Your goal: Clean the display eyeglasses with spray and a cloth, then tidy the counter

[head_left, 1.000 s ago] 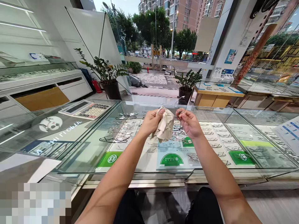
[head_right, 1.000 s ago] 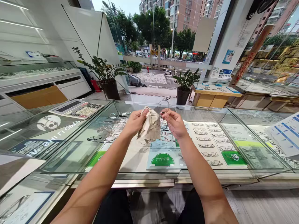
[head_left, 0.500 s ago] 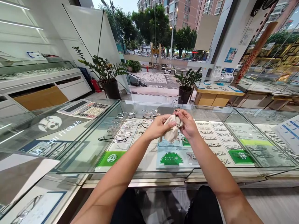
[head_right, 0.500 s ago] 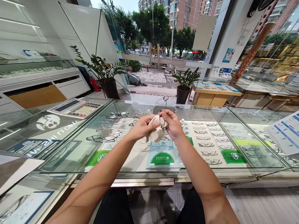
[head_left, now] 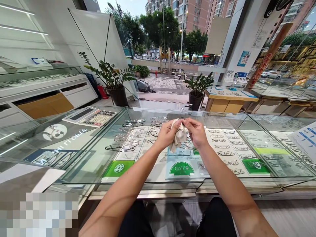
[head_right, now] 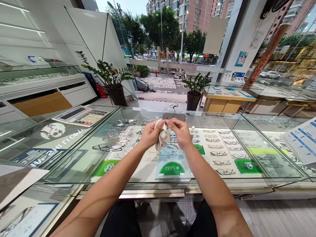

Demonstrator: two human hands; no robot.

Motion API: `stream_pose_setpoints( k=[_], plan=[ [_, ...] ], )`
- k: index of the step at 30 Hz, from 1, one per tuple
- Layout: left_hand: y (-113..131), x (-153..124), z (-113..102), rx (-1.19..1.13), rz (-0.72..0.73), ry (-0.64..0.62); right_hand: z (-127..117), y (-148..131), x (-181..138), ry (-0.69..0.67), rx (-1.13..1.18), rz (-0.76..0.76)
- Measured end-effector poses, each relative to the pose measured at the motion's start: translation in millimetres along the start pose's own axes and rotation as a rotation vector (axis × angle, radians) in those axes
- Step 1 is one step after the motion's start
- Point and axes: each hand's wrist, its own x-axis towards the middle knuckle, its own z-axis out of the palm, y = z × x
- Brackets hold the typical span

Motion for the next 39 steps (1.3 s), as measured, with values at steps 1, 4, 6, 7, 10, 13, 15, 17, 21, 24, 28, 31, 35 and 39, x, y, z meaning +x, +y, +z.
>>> stream_pose_setpoints(
  k=[1, 4, 6, 7, 10, 13, 15, 17, 21, 24, 28, 31, 35, 39],
  plan=[
    [0, 1, -2, -0.002, -0.002, -0.033, -2, 0, 1, 0.008, -0.004, -0.002],
    [-2, 4, -7, -0.031, -0.027, -0.178, -6, 2, 4, 0.056, 0.002, 0.024],
    [-4, 6, -9, -0.047, -0.051, -0.249, -7, 3, 5, 0.088, 0.010, 0.045],
    [-5, 6, -10, -0.050, -0.061, -0.259, -8, 4, 6, 0.093, 0.008, 0.049],
    [-8, 5, -8, -0.021, -0.060, -0.207, -7, 7, 7, 0.063, -0.022, 0.015],
    [-8, 4, -5, 0.051, -0.029, -0.099, -3, 9, 5, 0.017, -0.040, -0.031],
    [-6, 4, -2, 0.079, -0.007, -0.034, 0, 6, 4, 0.006, -0.036, -0.038],
    [-1, 4, -1, 0.075, 0.014, 0.001, 5, -1, 4, 0.011, -0.045, -0.050],
    [18, 10, -4, 0.056, 0.064, 0.048, 15, -31, 13, 0.002, -0.130, -0.122],
    [35, 23, -12, 0.084, 0.114, 0.153, 21, -61, 29, -0.014, -0.162, -0.209],
    [56, 55, -33, 0.138, 0.232, 0.279, 24, -100, 51, -0.017, -0.127, -0.295],
    [67, 81, -49, 0.233, 0.365, 0.384, 24, -121, 60, -0.059, -0.157, -0.293],
    [80, 96, -54, 0.246, 0.473, 0.463, 24, -132, 59, -0.130, -0.168, -0.311],
    [93, 89, -53, 0.330, 0.539, 0.379, 20, -133, 55, -0.194, -0.236, -0.320]
  ],
)
